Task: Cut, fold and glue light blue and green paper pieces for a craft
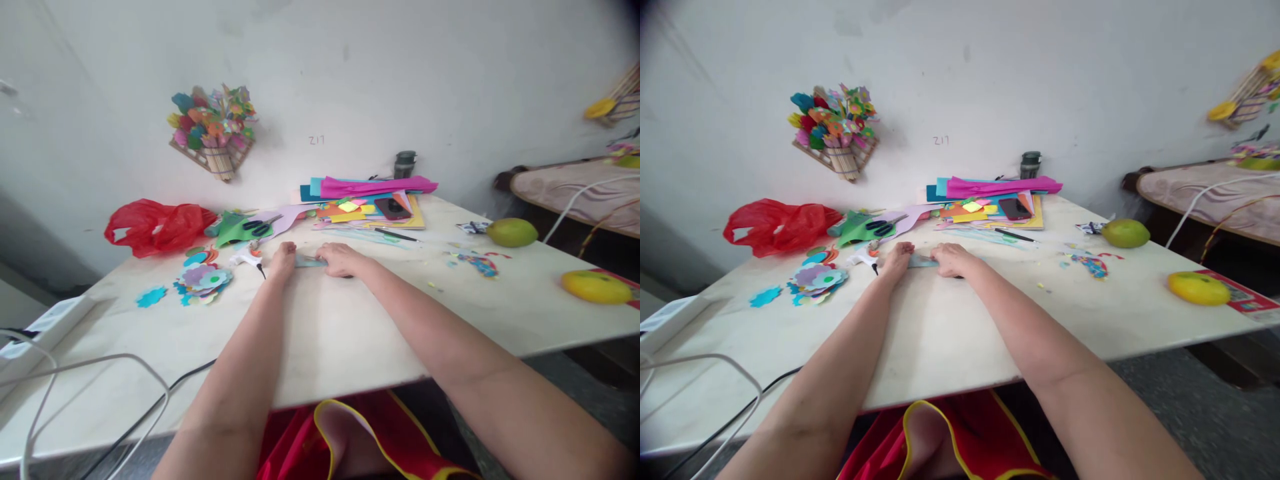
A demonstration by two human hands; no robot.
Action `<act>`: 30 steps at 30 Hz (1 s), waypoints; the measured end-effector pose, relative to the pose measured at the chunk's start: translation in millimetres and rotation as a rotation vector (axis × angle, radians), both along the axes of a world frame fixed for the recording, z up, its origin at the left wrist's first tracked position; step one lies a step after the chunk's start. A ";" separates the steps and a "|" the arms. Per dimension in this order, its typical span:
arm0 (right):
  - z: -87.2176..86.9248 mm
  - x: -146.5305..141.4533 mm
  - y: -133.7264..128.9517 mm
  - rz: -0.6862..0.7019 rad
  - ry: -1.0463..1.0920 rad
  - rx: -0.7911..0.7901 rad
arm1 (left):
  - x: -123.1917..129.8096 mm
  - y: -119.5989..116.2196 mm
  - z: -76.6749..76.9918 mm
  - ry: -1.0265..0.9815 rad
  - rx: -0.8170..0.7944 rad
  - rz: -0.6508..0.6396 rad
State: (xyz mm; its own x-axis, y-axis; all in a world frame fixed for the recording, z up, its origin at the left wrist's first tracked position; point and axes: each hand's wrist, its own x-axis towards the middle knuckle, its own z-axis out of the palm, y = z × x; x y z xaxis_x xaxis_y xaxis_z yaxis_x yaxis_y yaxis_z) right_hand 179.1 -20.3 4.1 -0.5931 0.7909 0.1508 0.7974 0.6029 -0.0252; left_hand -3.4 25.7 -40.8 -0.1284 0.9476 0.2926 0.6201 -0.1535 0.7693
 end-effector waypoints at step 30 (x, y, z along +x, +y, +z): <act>0.1 64.8 22.6 -0.182 0.044 0.120 | 30.6 -47.4 31.0 0.954 -0.231 -0.393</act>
